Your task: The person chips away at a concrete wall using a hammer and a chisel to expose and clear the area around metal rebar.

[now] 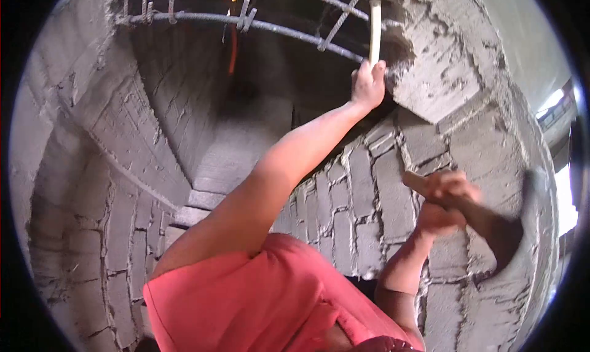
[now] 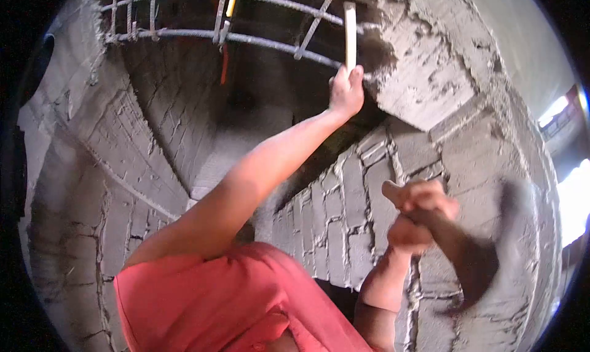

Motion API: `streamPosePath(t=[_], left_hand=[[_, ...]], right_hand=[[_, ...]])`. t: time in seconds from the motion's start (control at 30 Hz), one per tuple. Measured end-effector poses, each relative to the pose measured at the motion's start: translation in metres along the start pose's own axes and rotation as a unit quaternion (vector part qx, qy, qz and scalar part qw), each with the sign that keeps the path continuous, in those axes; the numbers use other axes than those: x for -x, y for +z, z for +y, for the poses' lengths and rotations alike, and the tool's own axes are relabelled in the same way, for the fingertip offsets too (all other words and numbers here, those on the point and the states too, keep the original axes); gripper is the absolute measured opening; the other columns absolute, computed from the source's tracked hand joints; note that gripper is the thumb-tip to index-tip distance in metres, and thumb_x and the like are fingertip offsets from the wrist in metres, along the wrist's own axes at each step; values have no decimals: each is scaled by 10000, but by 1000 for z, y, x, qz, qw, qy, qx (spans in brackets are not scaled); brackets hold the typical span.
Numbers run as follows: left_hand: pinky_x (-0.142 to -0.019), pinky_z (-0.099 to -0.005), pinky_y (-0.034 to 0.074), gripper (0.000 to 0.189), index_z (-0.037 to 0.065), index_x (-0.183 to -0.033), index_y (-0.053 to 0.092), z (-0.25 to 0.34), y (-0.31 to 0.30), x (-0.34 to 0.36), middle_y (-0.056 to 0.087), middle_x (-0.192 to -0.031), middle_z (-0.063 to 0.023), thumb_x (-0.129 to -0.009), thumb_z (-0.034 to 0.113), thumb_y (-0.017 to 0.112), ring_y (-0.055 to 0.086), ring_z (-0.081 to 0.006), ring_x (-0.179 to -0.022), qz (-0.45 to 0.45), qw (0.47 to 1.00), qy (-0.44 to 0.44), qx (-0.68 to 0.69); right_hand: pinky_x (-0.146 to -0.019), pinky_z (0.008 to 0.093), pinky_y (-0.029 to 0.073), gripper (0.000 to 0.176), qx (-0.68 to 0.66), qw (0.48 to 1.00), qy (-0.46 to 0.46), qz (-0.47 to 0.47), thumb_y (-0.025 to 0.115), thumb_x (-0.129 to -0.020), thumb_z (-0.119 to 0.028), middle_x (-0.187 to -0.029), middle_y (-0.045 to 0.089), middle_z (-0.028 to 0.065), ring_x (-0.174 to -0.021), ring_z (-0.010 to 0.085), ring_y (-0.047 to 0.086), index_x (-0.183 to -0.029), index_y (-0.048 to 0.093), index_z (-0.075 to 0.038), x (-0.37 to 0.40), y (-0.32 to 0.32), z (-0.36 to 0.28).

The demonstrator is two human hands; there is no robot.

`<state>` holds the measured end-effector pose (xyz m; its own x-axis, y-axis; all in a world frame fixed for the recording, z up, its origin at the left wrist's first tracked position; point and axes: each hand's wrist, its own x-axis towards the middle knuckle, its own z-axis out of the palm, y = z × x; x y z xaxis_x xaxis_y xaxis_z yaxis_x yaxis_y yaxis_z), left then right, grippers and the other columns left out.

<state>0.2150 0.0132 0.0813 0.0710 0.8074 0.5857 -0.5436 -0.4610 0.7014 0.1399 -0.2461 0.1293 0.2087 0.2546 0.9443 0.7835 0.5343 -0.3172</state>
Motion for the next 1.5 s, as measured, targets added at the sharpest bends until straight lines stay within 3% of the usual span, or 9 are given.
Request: streamPosePath(t=[0.13,0.17,0.2,0.3,0.37,0.47,0.73,1.0,1.5], left_hand=[[-512,-442,438,476,0,-822,517,28,7,14,532,-589,-145,-1008,436,472,579,-327,-526,64,997,31,-19],[-395,-368,390,448,27,-806,509,30,-2,6,484,-538,-47,-1006,427,480,501,-187,-414,-12,991,-121,51],[-334,-321,346,418,50,-801,511,48,-29,1,470,-534,3,-1008,412,471,444,-122,-372,-83,985,-136,60],[-462,-355,382,440,29,-828,543,52,-76,-9,444,-544,-19,-1023,415,466,469,-122,-463,-138,982,-60,-115],[-536,-430,428,454,18,-864,557,23,-74,-8,535,-589,-138,-1033,420,429,569,-316,-541,-82,978,92,-168],[-591,-542,443,354,16,-890,539,-36,-65,-12,579,-700,-277,-1002,351,518,600,-512,-737,-61,971,58,-225],[-561,-510,430,428,28,-866,533,-35,-64,-1,554,-631,-208,-992,436,543,600,-444,-638,-46,974,71,-209],[-585,-467,441,495,28,-871,503,6,-98,-8,528,-680,-213,-1001,505,493,572,-431,-648,-179,936,71,-296],[-621,-575,489,522,70,-940,554,90,-176,-108,632,-683,-231,-999,568,412,645,-470,-725,-274,764,153,-564]], right_hand=[[-478,272,373,693,103,978,179,-27,504,-880,-743,-606,478,26,-528,135,470,-749,498,-63,80,-22,-7],[-475,273,370,704,107,969,222,-19,499,-878,-748,-593,477,22,-517,130,471,-716,501,-63,95,-19,-14],[-472,275,367,717,112,959,260,-11,495,-876,-754,-581,475,17,-506,124,473,-683,505,-63,107,-17,-19],[-488,275,431,655,-29,939,333,85,569,-886,-681,-671,532,44,-524,133,522,-942,500,-32,137,-5,3],[-477,272,438,634,-99,924,353,105,586,-891,-655,-685,536,51,-520,136,526,-973,488,-35,146,-3,25],[-451,279,432,599,-130,894,411,120,546,-924,-639,-647,517,37,-484,132,505,-942,492,-43,156,16,57],[-417,272,413,483,-151,831,515,148,513,-979,-555,-624,487,21,-458,124,483,-912,488,-77,208,9,78],[-391,285,406,369,-187,750,604,195,516,-1010,-459,-618,449,19,-420,132,435,-913,447,-111,258,17,64],[-451,285,415,567,-247,825,496,111,479,-967,-613,-649,481,41,-485,140,474,-1004,460,-47,241,29,68]])
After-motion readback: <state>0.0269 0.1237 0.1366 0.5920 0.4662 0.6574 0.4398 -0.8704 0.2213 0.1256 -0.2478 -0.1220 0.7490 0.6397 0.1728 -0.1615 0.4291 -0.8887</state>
